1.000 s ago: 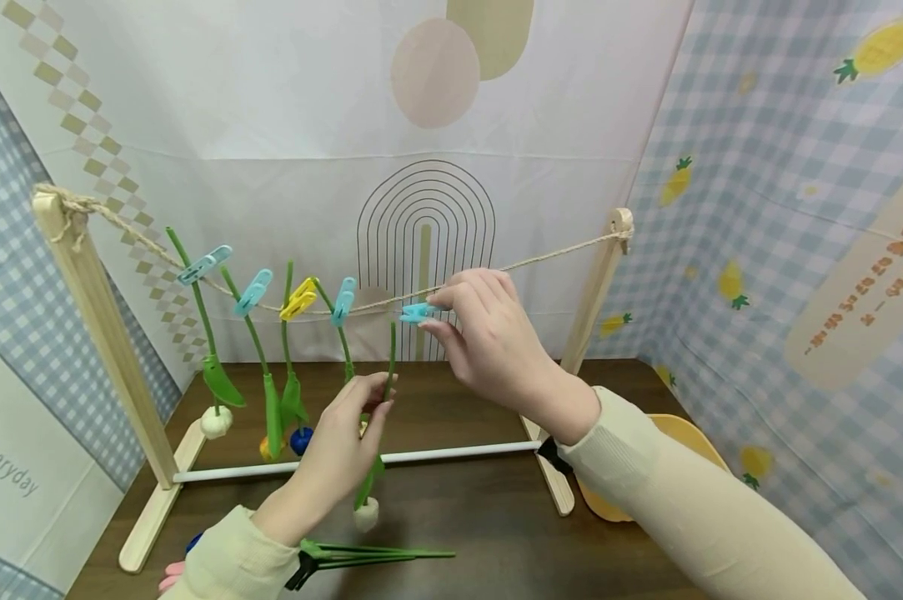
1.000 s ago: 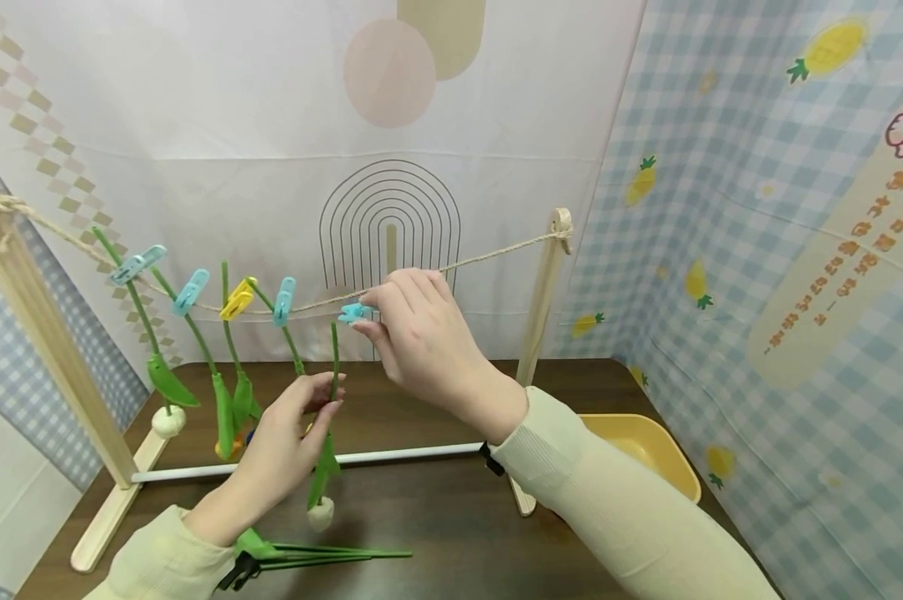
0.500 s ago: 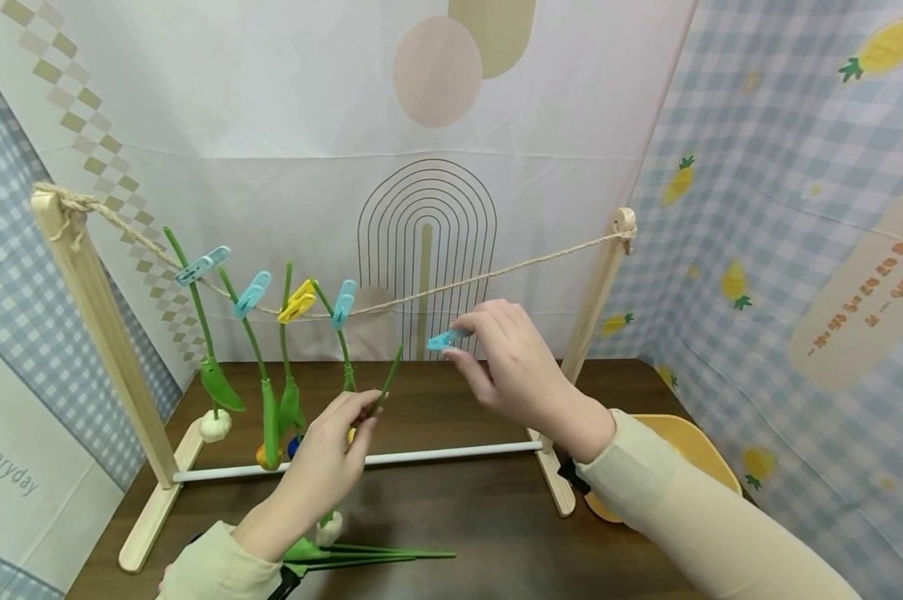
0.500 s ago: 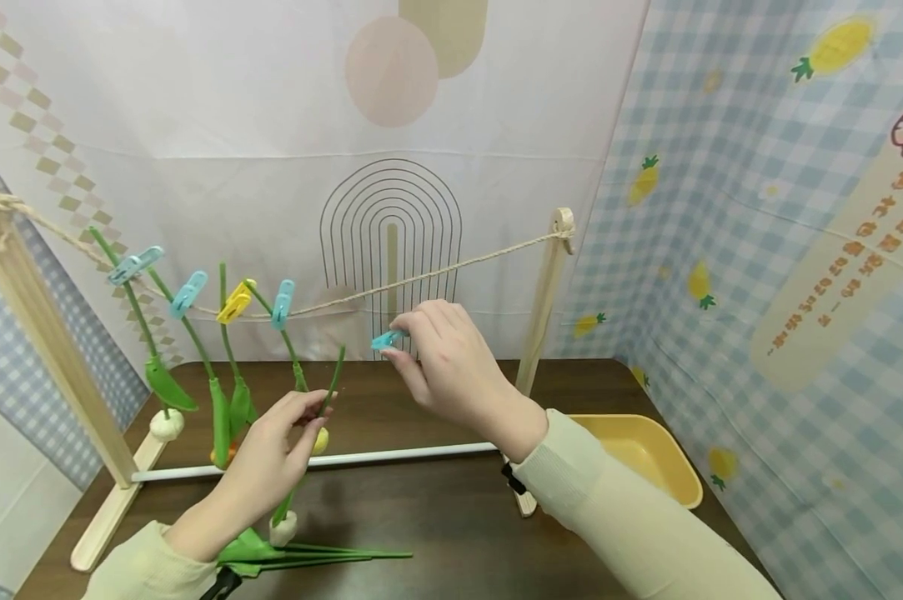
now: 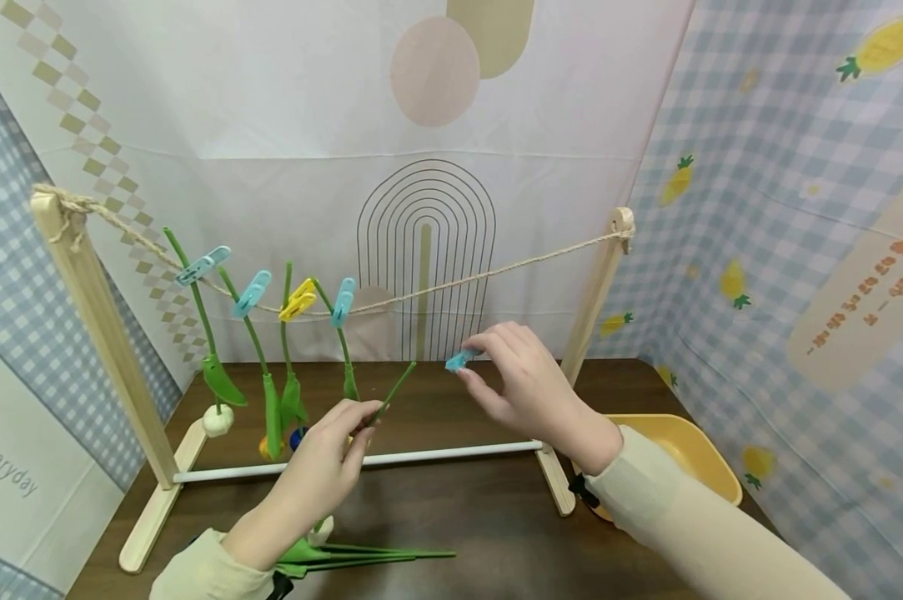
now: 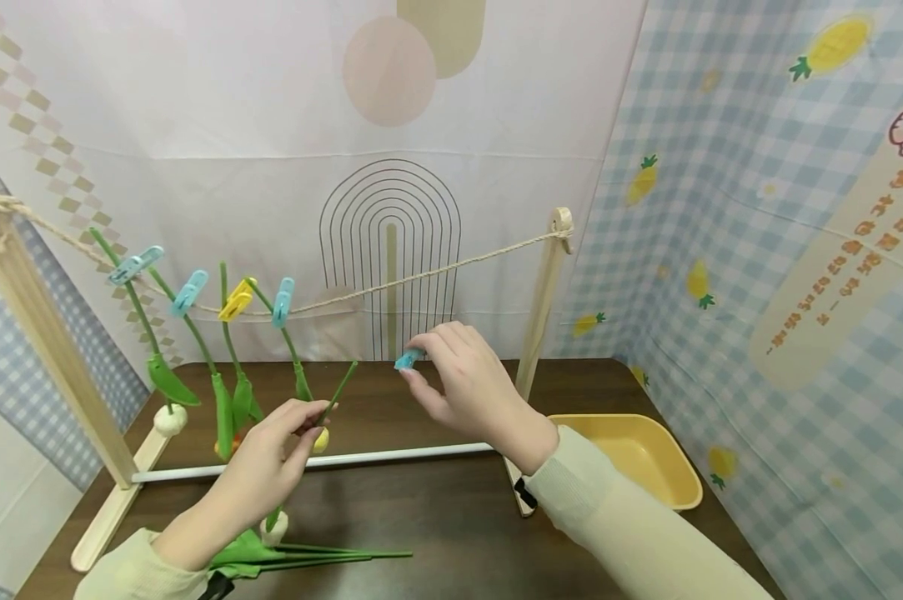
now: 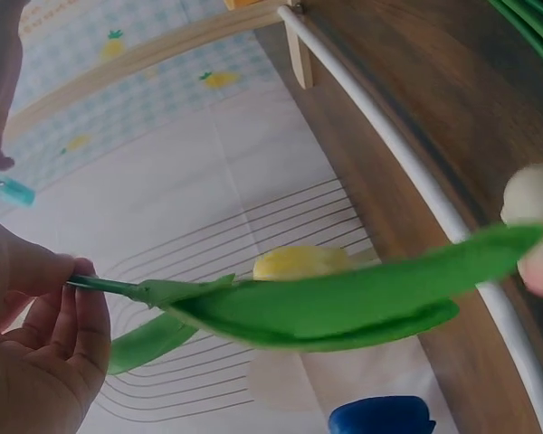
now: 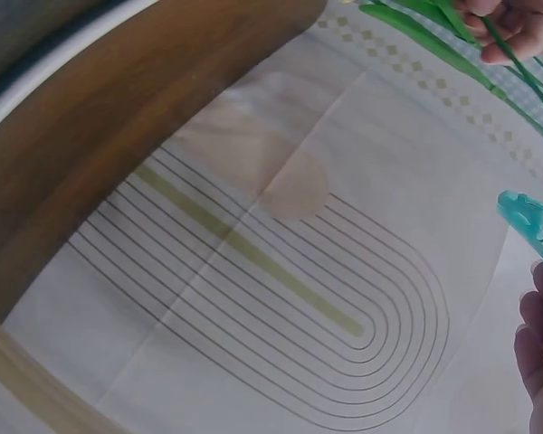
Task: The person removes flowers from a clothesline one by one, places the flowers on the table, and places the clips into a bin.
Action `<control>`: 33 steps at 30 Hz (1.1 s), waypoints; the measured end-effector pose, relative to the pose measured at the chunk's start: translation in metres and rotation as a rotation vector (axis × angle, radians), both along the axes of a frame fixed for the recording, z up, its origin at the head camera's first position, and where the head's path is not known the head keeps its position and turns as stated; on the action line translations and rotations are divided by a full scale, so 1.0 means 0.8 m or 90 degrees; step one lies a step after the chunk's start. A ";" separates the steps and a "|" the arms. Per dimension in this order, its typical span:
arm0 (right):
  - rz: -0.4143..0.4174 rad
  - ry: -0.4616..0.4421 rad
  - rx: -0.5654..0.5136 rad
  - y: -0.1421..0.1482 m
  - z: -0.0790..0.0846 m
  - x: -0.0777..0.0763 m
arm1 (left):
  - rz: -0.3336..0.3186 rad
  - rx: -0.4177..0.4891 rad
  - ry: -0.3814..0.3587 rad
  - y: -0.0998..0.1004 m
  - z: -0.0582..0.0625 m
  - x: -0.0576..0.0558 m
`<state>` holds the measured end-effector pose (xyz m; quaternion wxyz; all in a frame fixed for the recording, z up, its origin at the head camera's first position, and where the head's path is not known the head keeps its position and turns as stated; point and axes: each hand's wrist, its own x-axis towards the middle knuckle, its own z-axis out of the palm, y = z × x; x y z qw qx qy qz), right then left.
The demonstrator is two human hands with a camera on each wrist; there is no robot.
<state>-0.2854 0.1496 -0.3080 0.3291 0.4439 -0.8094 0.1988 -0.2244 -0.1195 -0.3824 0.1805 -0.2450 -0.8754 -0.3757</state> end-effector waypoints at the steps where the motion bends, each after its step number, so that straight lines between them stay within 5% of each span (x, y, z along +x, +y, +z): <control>1: -0.003 -0.003 0.000 0.001 -0.002 0.000 | -0.003 0.001 0.007 0.000 0.000 0.000; 17: -0.043 -0.052 0.008 0.029 -0.033 -0.005 | -0.034 -0.088 0.058 0.002 0.001 0.010; 33: -0.092 -0.128 0.008 0.081 -0.093 0.018 | -0.119 -0.260 -0.065 -0.007 -0.027 0.019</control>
